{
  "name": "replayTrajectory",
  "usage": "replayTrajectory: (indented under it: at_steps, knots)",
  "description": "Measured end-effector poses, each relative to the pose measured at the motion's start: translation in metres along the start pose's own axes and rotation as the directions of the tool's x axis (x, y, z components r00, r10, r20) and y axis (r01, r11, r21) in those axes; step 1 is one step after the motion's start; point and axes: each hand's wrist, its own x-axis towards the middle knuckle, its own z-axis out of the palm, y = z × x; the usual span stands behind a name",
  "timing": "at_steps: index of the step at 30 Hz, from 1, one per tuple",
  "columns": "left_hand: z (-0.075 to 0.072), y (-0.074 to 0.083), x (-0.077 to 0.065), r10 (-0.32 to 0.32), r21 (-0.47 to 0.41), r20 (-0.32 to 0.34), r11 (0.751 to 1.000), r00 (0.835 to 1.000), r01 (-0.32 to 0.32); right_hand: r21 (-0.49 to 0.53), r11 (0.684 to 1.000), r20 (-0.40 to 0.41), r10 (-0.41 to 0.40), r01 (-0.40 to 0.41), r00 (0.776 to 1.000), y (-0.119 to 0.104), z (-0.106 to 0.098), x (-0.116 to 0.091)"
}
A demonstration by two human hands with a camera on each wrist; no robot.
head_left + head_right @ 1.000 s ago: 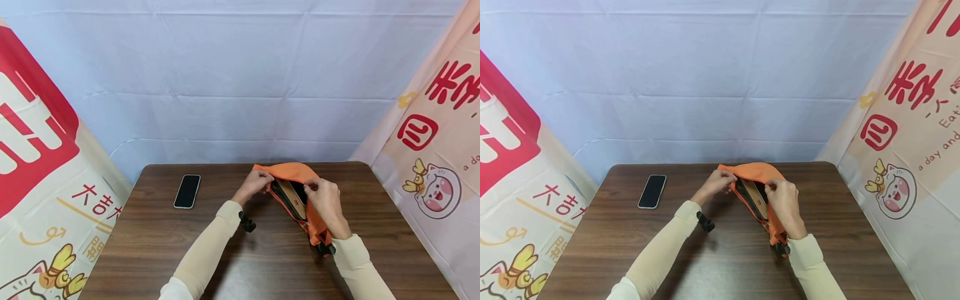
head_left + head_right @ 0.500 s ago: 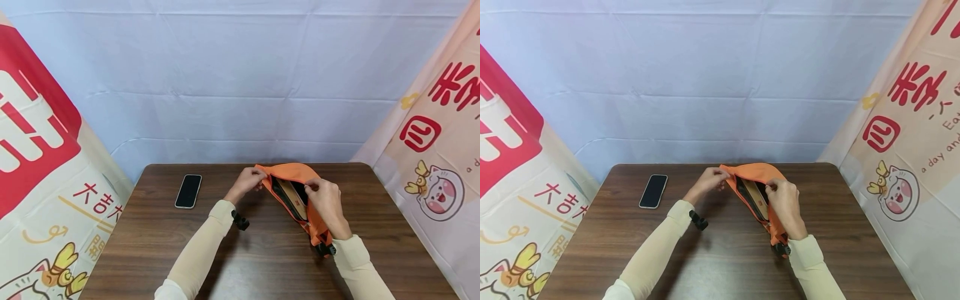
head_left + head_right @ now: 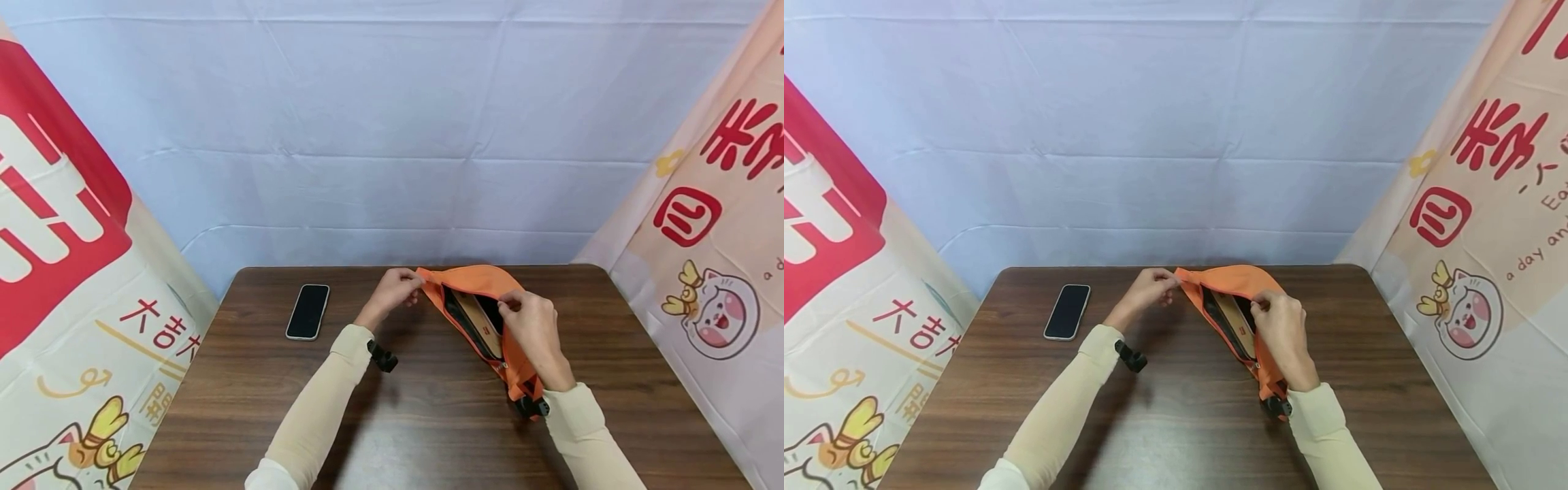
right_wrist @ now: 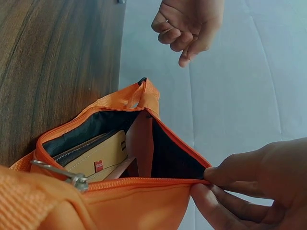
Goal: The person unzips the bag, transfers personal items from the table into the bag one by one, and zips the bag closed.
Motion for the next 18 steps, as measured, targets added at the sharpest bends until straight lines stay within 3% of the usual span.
replayTrajectory:
  at_steps: [18]
  knots:
    - [-0.023,0.000,-0.004,-0.012,-0.013,-0.034,1.000,0.999,0.011,0.001,1.000,0.000,0.003,-0.003,1.000,0.000,0.002,-0.001]
